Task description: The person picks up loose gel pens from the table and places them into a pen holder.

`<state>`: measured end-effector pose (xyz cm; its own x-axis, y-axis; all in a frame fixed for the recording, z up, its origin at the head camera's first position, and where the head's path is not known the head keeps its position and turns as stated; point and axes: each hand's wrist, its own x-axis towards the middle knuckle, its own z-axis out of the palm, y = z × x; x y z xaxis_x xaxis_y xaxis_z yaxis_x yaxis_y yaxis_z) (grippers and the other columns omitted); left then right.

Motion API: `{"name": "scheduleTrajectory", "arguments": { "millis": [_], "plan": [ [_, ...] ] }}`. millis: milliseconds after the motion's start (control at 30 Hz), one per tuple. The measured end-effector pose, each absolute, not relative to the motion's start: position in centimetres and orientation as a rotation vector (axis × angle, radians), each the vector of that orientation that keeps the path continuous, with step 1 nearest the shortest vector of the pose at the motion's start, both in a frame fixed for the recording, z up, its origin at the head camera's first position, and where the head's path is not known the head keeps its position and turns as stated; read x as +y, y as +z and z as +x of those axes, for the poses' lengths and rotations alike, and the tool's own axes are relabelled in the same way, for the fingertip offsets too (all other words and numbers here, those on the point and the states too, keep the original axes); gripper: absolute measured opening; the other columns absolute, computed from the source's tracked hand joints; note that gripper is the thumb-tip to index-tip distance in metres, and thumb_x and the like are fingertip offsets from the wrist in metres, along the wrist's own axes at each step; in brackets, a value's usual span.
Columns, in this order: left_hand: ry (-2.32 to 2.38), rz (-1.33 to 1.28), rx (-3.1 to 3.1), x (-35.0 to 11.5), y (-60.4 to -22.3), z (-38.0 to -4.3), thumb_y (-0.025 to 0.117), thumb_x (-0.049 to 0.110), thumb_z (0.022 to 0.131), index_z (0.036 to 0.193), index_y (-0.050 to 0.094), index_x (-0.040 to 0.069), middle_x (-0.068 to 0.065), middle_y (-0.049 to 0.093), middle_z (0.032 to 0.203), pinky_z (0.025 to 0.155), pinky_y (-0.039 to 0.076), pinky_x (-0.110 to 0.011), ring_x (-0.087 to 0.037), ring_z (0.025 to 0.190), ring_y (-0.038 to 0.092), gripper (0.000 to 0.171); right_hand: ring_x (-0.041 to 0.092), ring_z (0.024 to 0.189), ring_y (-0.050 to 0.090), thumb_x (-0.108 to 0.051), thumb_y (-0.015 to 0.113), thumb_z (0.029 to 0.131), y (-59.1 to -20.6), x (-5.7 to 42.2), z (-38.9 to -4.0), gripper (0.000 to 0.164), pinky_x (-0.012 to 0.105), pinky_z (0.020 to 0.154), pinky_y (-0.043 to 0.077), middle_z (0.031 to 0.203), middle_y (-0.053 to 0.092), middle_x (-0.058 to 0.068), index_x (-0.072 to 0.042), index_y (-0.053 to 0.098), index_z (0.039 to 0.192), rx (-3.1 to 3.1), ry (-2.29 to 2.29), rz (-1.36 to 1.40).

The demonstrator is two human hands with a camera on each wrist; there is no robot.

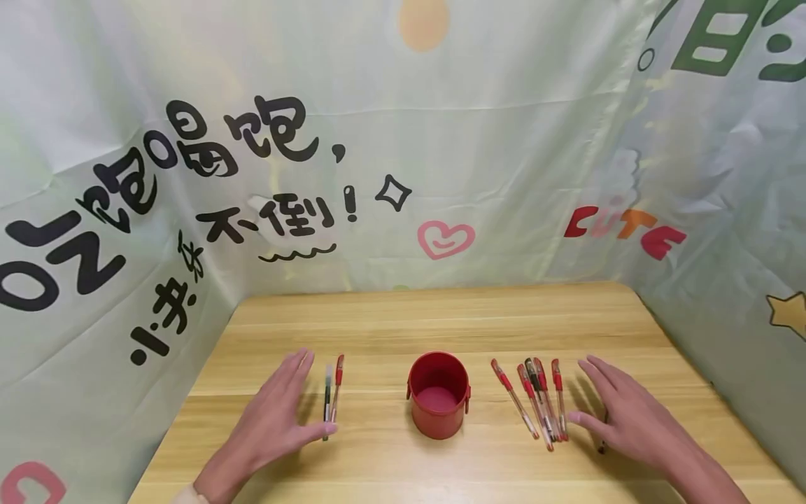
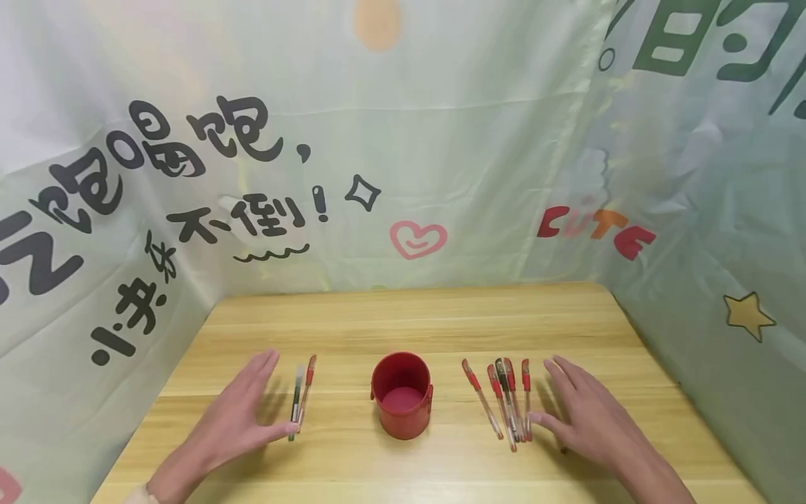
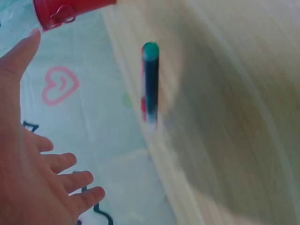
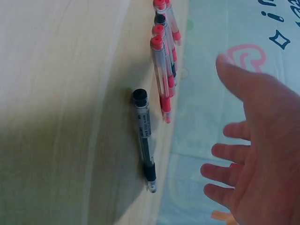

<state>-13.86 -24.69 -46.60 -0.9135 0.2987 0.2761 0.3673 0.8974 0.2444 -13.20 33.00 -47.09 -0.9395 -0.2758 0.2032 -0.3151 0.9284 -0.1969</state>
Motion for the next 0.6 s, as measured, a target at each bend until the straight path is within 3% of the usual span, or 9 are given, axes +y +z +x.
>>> {"name": "scheduleTrajectory", "arguments": {
  "millis": [400, 600],
  "plan": [
    [-0.68, -0.552, -2.859, -21.6, -47.5, -14.2, 0.083, 0.073, 0.071, 0.167, 0.02, 0.018, -0.008, 0.033, 0.17, 0.116, 0.043, -0.06, -0.033, 0.153, 0.039, 0.127, 0.061, 0.12, 0.055, -0.051, 0.074, 0.093, -47.4, 34.1, -14.0, 0.09, 0.069, 0.095, 0.049, 0.139, 0.051, 0.042, 0.015, 0.042, 0.145, -3.028, 0.318, 0.311],
    [-0.883, -0.535, -2.907, -20.2, -47.6, -14.5, 0.085, 0.071, 0.069, 0.167, 0.015, 0.026, -0.002, 0.027, 0.172, 0.121, 0.039, -0.056, -0.028, 0.157, 0.034, 0.129, 0.066, 0.118, 0.052, -0.053, 0.065, 0.098, -47.6, 35.1, -14.5, 0.093, 0.071, 0.093, 0.049, 0.132, 0.049, 0.052, 0.025, 0.038, 0.14, -3.133, 0.345, 0.17]
  ]
}}
